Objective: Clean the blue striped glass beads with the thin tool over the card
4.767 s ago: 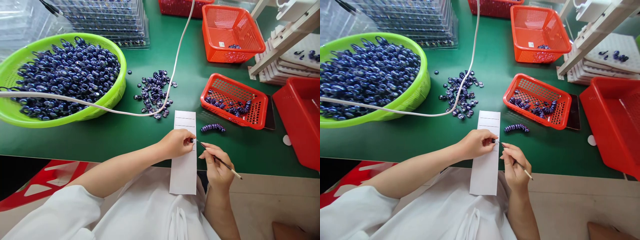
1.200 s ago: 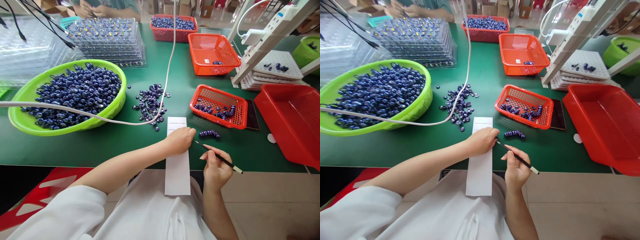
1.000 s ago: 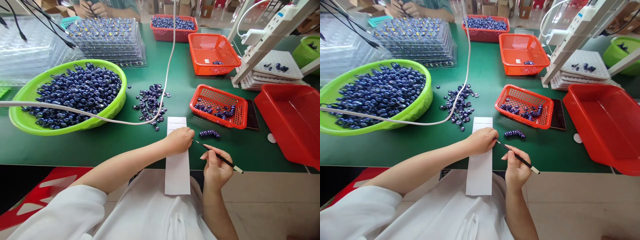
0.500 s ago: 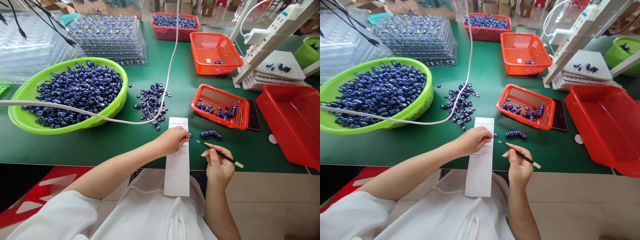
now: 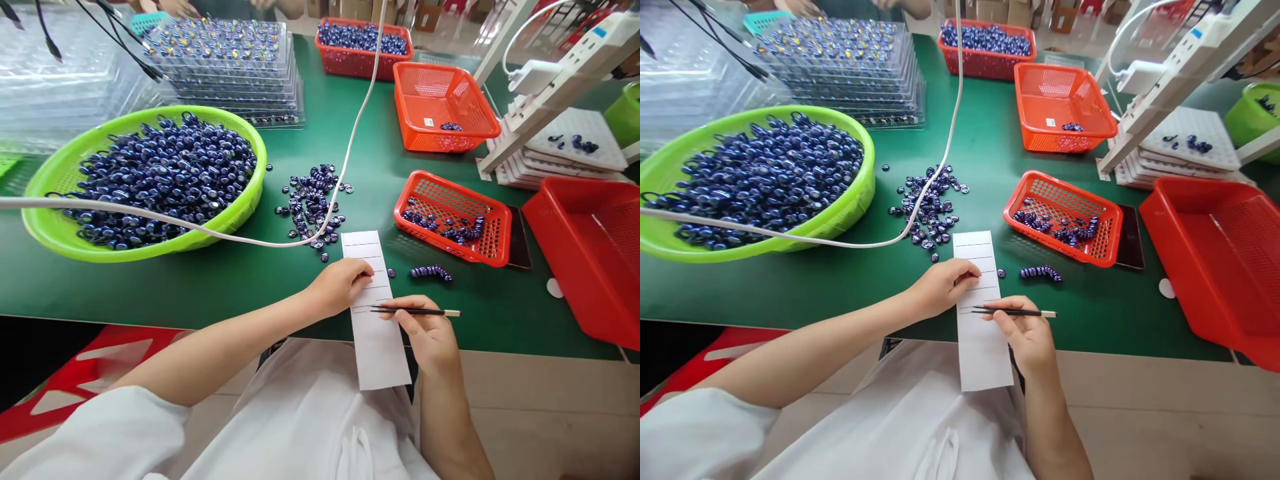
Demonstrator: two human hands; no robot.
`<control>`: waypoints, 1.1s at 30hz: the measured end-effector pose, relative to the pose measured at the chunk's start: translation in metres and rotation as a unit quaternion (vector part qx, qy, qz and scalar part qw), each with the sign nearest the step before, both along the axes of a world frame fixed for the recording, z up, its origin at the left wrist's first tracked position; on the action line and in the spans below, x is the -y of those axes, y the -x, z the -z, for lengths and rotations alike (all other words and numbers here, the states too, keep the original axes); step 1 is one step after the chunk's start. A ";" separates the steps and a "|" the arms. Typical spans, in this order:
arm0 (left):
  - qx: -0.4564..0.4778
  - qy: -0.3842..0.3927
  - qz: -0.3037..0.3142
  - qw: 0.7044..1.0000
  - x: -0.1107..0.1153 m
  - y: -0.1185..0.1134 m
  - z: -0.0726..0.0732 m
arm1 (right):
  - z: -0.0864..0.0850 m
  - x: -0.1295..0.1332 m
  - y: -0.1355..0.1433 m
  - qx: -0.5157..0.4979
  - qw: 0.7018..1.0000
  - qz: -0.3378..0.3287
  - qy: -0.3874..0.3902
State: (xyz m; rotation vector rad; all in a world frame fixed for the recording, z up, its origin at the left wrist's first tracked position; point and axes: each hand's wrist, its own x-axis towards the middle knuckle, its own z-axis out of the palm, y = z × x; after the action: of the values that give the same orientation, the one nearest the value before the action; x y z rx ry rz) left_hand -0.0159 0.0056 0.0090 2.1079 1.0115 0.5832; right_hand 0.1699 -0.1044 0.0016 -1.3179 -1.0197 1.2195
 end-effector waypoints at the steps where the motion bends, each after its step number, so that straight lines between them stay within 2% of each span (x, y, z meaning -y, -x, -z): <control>1: -0.001 0.012 -0.009 1.000 -0.003 -0.003 -0.002 | 0.002 -0.003 -0.002 -0.006 1.000 0.023 -0.003; 5: 0.013 0.046 -0.014 0.999 -0.015 -0.013 -0.005 | 0.007 -0.009 -0.009 -0.033 0.995 0.094 0.019; 9: 0.020 0.044 0.008 0.999 -0.017 -0.013 -0.006 | 0.006 -0.009 -0.019 -0.002 0.988 0.151 0.016; 16: -0.043 -0.115 0.117 0.986 0.001 0.000 -0.003 | -0.001 -0.010 -0.027 0.108 0.988 0.106 0.012; 22: -0.148 -0.182 0.220 0.947 0.005 0.005 -0.006 | -0.007 -0.013 -0.024 0.149 0.980 0.112 0.071; 25: -0.174 -0.198 0.240 0.934 0.002 0.006 -0.009 | -0.007 -0.014 -0.025 0.149 0.979 0.107 0.087; 33: -0.176 -0.200 0.248 0.931 0.001 0.007 -0.008 | -0.009 -0.016 -0.024 0.150 0.980 0.101 0.087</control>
State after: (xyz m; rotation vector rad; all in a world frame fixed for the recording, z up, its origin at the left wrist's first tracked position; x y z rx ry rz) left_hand -0.0228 0.0048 0.0168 2.7746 0.5166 0.1607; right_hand 0.1941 -0.0888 0.0106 -1.7380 -0.9750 0.9908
